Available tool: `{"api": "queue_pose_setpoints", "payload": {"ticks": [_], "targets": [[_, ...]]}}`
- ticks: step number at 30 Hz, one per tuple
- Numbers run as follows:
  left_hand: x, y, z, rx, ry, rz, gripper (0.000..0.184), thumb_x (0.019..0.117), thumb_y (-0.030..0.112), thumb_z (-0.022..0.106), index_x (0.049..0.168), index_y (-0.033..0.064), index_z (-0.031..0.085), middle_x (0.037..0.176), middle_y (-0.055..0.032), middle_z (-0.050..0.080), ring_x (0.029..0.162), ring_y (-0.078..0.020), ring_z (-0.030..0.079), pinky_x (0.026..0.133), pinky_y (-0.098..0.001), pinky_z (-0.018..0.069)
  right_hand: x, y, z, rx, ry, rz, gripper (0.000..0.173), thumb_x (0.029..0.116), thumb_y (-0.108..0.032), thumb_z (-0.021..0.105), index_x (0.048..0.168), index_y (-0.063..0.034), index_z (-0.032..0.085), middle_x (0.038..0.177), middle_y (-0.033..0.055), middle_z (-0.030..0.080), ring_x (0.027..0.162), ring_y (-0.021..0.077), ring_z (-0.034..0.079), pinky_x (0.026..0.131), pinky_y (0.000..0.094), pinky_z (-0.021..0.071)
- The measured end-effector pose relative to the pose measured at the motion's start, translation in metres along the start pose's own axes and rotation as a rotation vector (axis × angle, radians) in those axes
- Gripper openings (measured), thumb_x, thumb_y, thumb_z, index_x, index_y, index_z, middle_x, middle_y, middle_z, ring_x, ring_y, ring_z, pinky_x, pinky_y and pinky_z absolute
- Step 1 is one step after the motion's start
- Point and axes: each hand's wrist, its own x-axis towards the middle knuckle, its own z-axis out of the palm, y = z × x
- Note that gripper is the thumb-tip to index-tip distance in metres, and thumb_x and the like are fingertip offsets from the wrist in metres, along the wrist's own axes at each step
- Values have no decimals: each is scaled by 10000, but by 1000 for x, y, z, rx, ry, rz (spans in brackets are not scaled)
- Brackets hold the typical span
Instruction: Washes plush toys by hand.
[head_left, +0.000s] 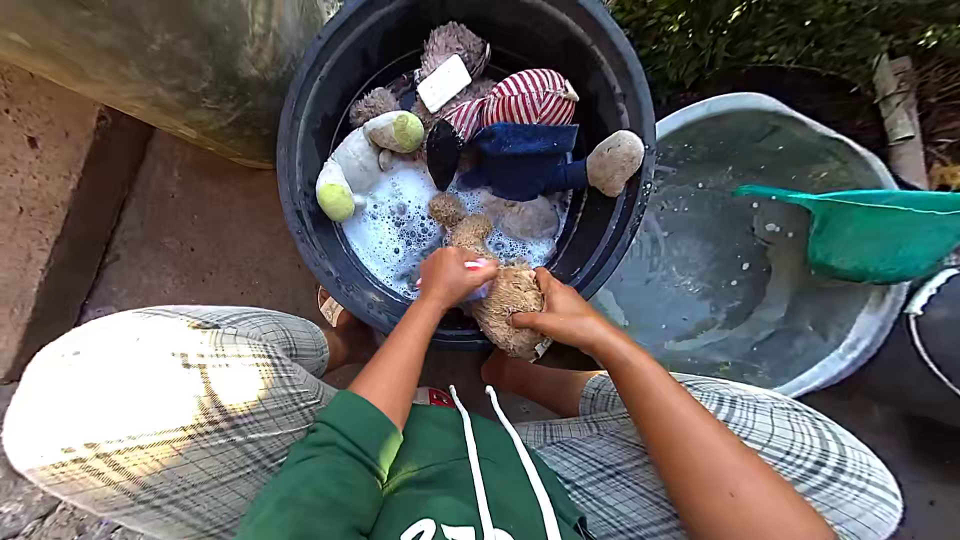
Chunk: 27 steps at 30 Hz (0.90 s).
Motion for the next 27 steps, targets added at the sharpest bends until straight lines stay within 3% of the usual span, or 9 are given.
{"api": "queue_pose_setpoints", "payload": {"ticks": [2,5,7,10,15,18,21,25,27], "targets": [[-10,41,-2,-199,179,354,469,911,376,662,602,32,579,565,-86,562,553,-229,576,553,-468,464,-2,9,3,15,31,-81,669,808,-131,830,1372,-6,494,1113,222,671,1040,345,670,902,584,523],[-18,60,9,-321,171,601,441,879,339,673,563,64,534,520,-36,511,496,-165,513,501,-396,402,-10,12,6,28,107,-229,387,807,-92,821,1143,6,657,966,152,698,909,256,681,823,503,545],[-11,12,16,-74,15,282,460,933,404,672,725,-6,691,713,-174,674,727,-340,683,680,-584,536,-6,7,5,13,26,-94,523,829,-114,805,1269,-3,545,1042,199,674,971,316,679,848,550,542],[6,-23,9,34,-19,-99,526,954,504,633,814,3,707,862,-211,702,904,-406,693,783,-670,510,-1,5,0,1,-13,-33,656,829,-163,821,1362,-17,468,1123,216,653,1049,332,664,903,556,527],[-11,68,-1,-442,231,558,425,893,299,665,563,72,523,511,-8,511,476,-114,507,476,-348,409,-6,10,3,74,18,-93,559,822,-93,817,1305,-24,542,1051,158,694,966,262,695,862,513,562],[-6,17,20,-164,49,265,461,932,381,669,688,-10,658,685,-172,654,687,-327,668,649,-568,530,0,6,5,28,-3,-27,604,831,-156,804,1342,-20,512,1098,198,667,1016,314,668,888,551,533],[8,-14,12,16,-67,-132,534,954,522,620,855,8,725,921,-219,708,954,-409,690,809,-670,510,2,-1,0,-5,-32,20,655,842,-174,812,1368,-15,456,1128,224,645,1042,339,658,887,553,523],[-8,49,-4,-260,191,370,467,915,378,655,586,66,542,548,-42,530,526,-183,536,534,-433,439,-1,13,5,41,21,-70,670,816,-162,827,1371,-8,485,1101,205,681,1019,324,684,891,566,537],[-11,64,4,-400,181,550,446,894,342,665,549,110,504,501,18,494,468,-108,492,476,-362,395,-4,15,5,63,46,-116,581,819,-152,828,1312,-18,552,1065,163,694,992,267,685,893,529,538]]}}
